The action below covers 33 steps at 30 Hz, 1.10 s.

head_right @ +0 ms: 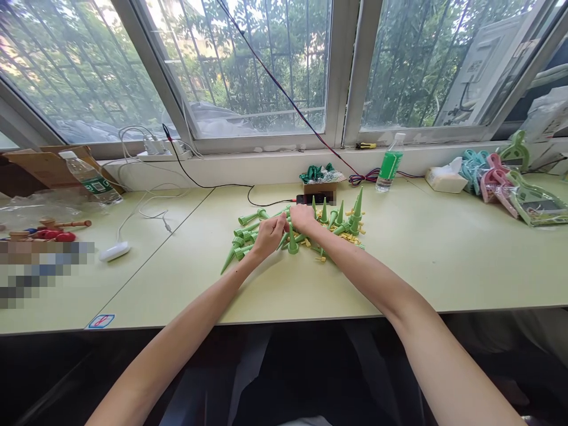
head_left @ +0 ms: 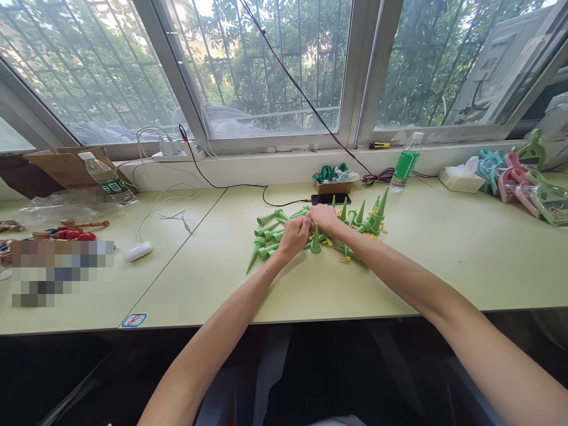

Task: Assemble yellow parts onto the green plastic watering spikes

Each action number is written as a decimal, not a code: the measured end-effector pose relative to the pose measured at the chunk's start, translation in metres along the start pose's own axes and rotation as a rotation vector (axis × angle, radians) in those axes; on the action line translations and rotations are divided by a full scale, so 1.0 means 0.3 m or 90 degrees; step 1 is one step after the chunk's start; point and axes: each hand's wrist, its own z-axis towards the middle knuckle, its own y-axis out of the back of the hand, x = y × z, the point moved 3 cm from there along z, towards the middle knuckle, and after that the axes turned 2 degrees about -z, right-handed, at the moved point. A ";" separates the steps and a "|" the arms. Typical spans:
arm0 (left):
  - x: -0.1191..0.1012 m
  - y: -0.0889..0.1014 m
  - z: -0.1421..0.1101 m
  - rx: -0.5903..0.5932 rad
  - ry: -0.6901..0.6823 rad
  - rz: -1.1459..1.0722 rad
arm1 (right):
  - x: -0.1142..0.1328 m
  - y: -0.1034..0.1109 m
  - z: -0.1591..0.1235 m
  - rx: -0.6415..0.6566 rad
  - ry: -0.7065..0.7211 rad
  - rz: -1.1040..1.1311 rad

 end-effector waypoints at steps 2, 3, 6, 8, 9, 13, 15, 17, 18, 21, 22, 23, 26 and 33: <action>0.000 0.001 -0.001 0.000 0.005 -0.004 | 0.003 -0.003 -0.002 -0.004 -0.001 0.004; 0.000 0.001 -0.001 0.000 0.008 -0.004 | 0.005 -0.003 -0.005 -0.008 -0.001 0.004; 0.003 0.001 -0.001 0.000 0.016 -0.006 | 0.005 0.001 -0.018 -0.021 0.001 0.004; 0.005 0.000 -0.001 -0.001 0.018 -0.008 | 0.003 0.006 -0.030 -0.034 0.005 0.002; 0.005 0.000 -0.001 -0.003 0.018 -0.008 | 0.003 0.009 -0.037 -0.043 0.007 0.001; 0.001 0.003 -0.001 -0.009 0.016 -0.003 | 0.001 0.025 -0.074 -0.089 0.012 -0.001; -0.003 0.006 -0.001 -0.016 0.017 0.000 | -0.001 0.037 -0.103 -0.115 0.010 -0.003; -0.007 0.009 -0.001 -0.028 0.017 0.008 | -0.005 0.051 -0.141 -0.149 0.025 -0.003; -0.009 0.011 -0.001 -0.035 0.017 0.012 | -0.009 0.058 -0.162 -0.176 0.035 0.002; -0.012 0.017 -0.002 -0.061 0.018 0.020 | -0.036 0.064 -0.225 -0.234 0.050 0.020; -0.012 0.018 -0.003 -0.069 0.018 0.022 | -0.048 0.060 -0.245 -0.251 0.054 0.025; -0.011 0.019 -0.004 -0.076 0.019 0.024 | -0.062 0.053 -0.264 -0.263 0.056 0.028; -0.012 0.019 -0.006 -0.090 0.012 0.027 | -0.099 0.024 -0.315 -0.270 0.073 0.032; -0.019 0.015 -0.010 -0.083 -0.031 0.024 | -0.090 -0.010 -0.387 -0.141 0.198 0.028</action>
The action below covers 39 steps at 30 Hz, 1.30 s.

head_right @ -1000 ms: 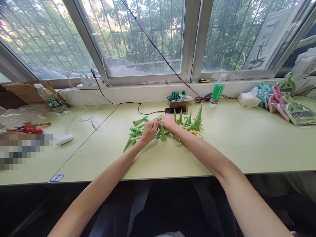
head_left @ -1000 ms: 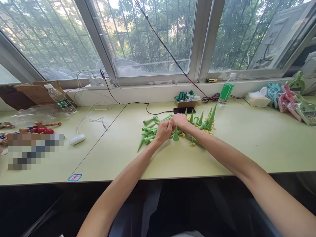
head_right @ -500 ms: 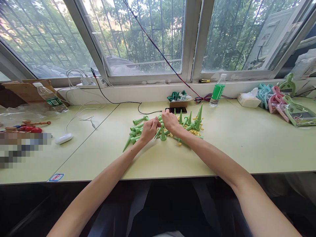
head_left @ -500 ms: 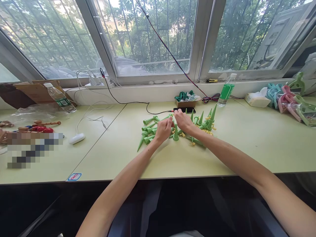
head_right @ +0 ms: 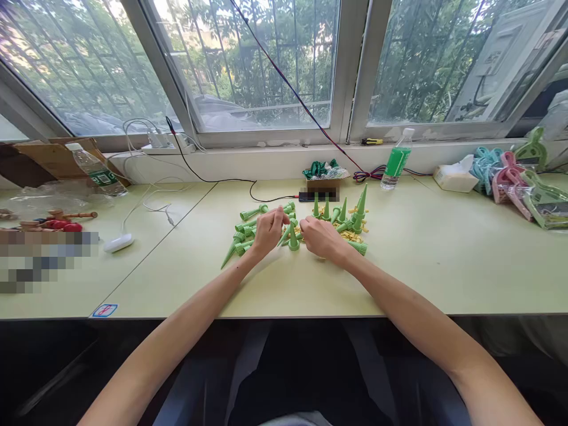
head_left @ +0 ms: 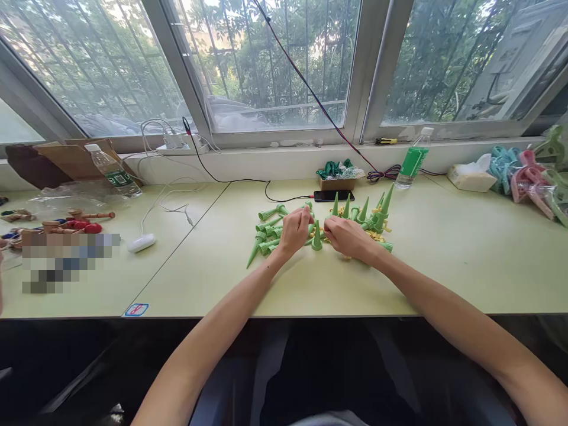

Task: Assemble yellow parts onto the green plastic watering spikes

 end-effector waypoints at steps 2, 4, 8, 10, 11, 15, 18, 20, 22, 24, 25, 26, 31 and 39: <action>0.001 -0.001 0.000 -0.001 -0.012 -0.001 | 0.008 -0.005 -0.001 0.027 0.010 0.003; 0.003 -0.004 0.001 0.002 -0.022 -0.002 | 0.010 -0.013 -0.001 0.039 0.016 0.009; 0.006 -0.015 -0.001 0.028 -0.039 -0.008 | 0.011 -0.030 -0.001 0.058 0.027 0.008; 0.009 -0.021 -0.003 0.051 -0.045 -0.007 | 0.015 -0.034 -0.001 0.068 0.025 0.003; 0.010 -0.024 -0.005 0.067 -0.045 -0.006 | 0.017 -0.035 -0.001 0.073 0.022 0.001; 0.016 -0.033 -0.012 0.106 -0.046 -0.010 | 0.025 -0.040 0.000 0.078 0.011 -0.001; 0.020 -0.033 -0.013 0.105 -0.038 -0.020 | 0.026 -0.041 0.000 0.070 0.014 0.007; 0.023 -0.032 -0.012 0.104 -0.029 -0.024 | 0.024 -0.042 0.000 0.068 0.015 0.009; 0.023 -0.030 -0.011 0.101 -0.025 -0.029 | 0.022 -0.042 -0.001 0.071 0.013 0.005; 0.021 -0.028 -0.011 0.100 -0.026 -0.034 | 0.022 -0.043 -0.001 0.075 0.012 0.003; 0.019 -0.026 -0.012 0.101 -0.027 -0.037 | 0.022 -0.042 -0.001 0.077 0.010 0.002; 0.017 -0.025 -0.013 0.106 -0.030 -0.039 | 0.024 -0.042 -0.001 0.078 0.009 0.003; 0.009 -0.019 -0.016 0.162 -0.066 -0.045 | 0.029 -0.043 -0.001 0.094 -0.012 0.008; -0.004 -0.012 -0.017 0.188 -0.128 -0.004 | 0.030 -0.058 0.005 0.077 -0.012 0.096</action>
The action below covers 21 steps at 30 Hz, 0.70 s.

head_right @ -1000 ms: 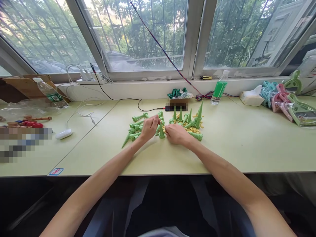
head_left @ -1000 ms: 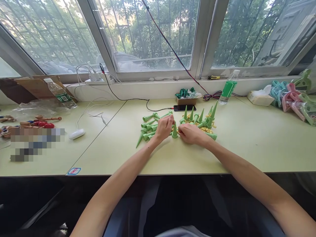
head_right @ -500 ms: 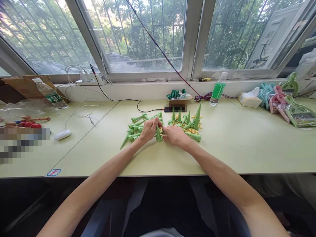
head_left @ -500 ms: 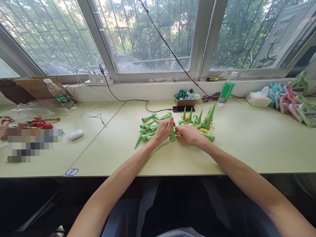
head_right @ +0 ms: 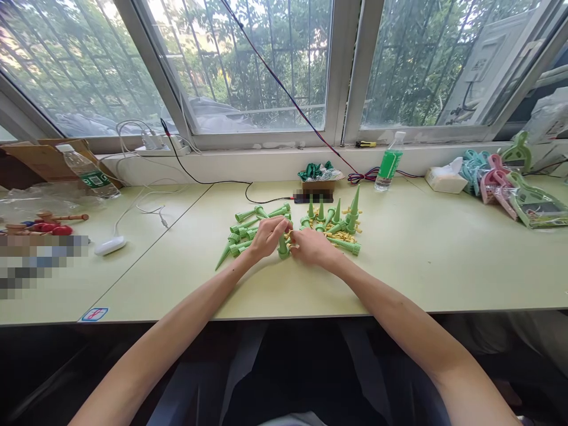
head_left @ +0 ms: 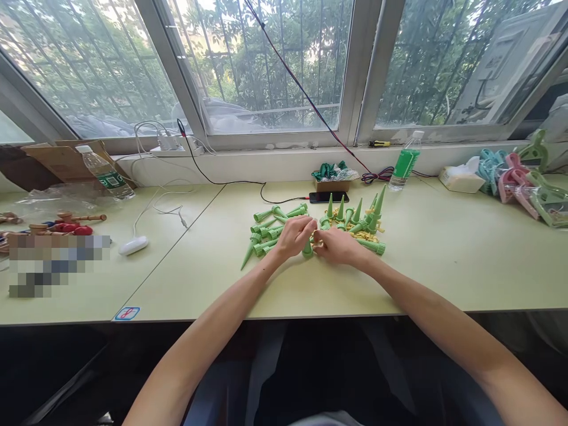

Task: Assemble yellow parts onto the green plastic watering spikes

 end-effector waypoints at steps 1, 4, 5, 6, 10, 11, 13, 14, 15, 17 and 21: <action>-0.004 0.000 0.000 0.005 -0.006 0.009 | 0.001 -0.003 0.001 0.000 0.005 0.014; -0.013 -0.003 0.000 0.012 -0.013 0.028 | 0.002 -0.009 0.002 -0.008 0.019 0.037; -0.014 -0.004 0.000 0.011 -0.012 0.035 | 0.001 -0.011 0.002 -0.011 0.024 0.040; -0.014 -0.006 0.001 0.009 -0.009 0.042 | 0.001 -0.013 0.002 -0.014 0.030 0.042; -0.011 -0.013 0.004 0.005 0.000 0.068 | 0.000 -0.016 0.002 -0.013 0.045 0.048; -0.010 -0.015 0.004 0.007 0.001 0.070 | 0.001 -0.015 0.001 -0.011 0.044 0.048; -0.009 -0.016 0.005 0.010 0.002 0.073 | 0.004 -0.012 0.000 -0.006 0.037 0.050; -0.008 -0.017 0.005 0.009 0.003 0.075 | 0.007 -0.009 -0.001 -0.004 0.033 0.051; -0.008 -0.017 0.005 0.009 0.003 0.076 | 0.009 -0.007 -0.002 -0.004 0.029 0.052; -0.007 -0.017 0.005 0.006 0.004 0.077 | 0.013 -0.001 -0.004 -0.006 0.023 0.052; -0.001 -0.020 0.007 0.010 0.020 0.070 | 0.015 0.003 -0.007 -0.008 0.014 0.051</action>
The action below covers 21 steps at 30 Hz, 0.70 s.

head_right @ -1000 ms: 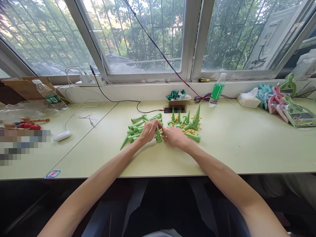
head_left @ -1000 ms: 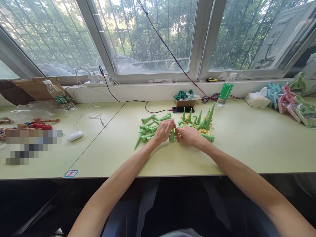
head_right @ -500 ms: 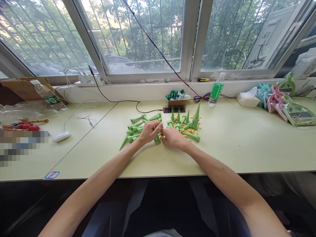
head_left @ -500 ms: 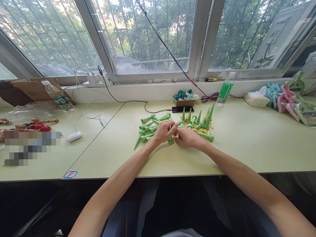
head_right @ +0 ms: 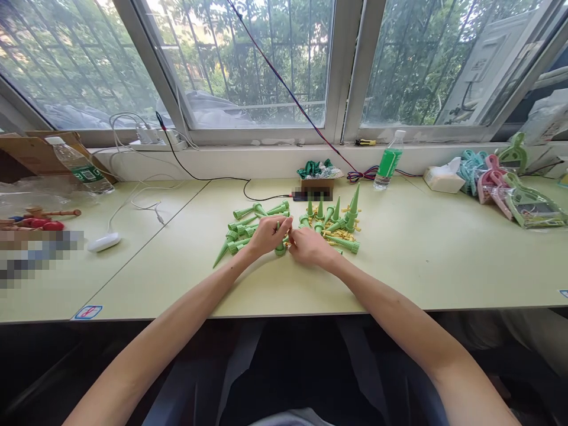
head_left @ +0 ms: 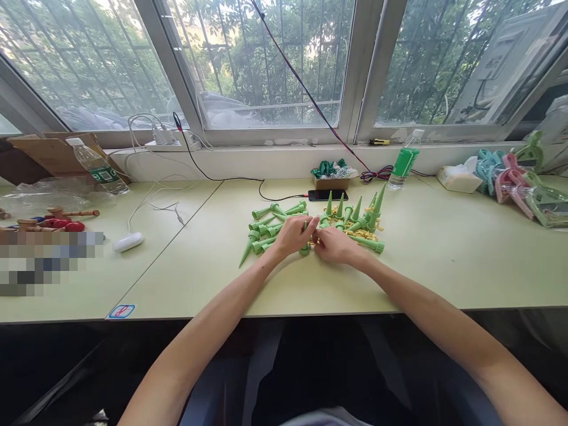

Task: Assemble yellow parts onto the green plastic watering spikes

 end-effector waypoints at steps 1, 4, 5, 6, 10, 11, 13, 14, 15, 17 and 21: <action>0.001 -0.001 0.000 0.002 0.005 -0.001 | -0.001 0.000 0.000 -0.002 -0.002 0.001; 0.003 -0.005 0.000 0.011 0.018 -0.008 | -0.003 -0.002 0.002 -0.013 -0.003 -0.002; 0.004 -0.006 0.000 0.018 0.023 -0.014 | -0.003 -0.003 0.002 -0.017 -0.003 -0.004; 0.004 -0.008 -0.001 0.025 0.029 -0.022 | -0.003 -0.003 0.003 -0.020 -0.002 -0.004; 0.009 -0.010 -0.003 0.023 0.051 -0.036 | -0.005 -0.003 0.005 -0.041 0.006 0.036; 0.011 -0.010 -0.003 0.013 0.054 -0.034 | -0.006 -0.003 0.005 -0.053 0.009 0.051; 0.018 -0.008 -0.003 -0.010 0.060 -0.031 | -0.008 -0.002 0.007 -0.088 0.018 0.077; 0.022 -0.007 -0.002 -0.020 0.064 -0.031 | -0.008 -0.001 0.007 -0.109 0.024 0.085; 0.026 -0.005 -0.002 -0.031 0.069 -0.031 | -0.008 0.000 0.008 -0.128 0.030 0.092; 0.033 0.000 0.000 -0.060 0.085 -0.038 | -0.007 0.003 0.008 -0.156 0.037 0.105; 0.035 0.017 0.005 -0.127 0.119 -0.049 | 0.004 0.011 0.006 -0.183 0.053 0.131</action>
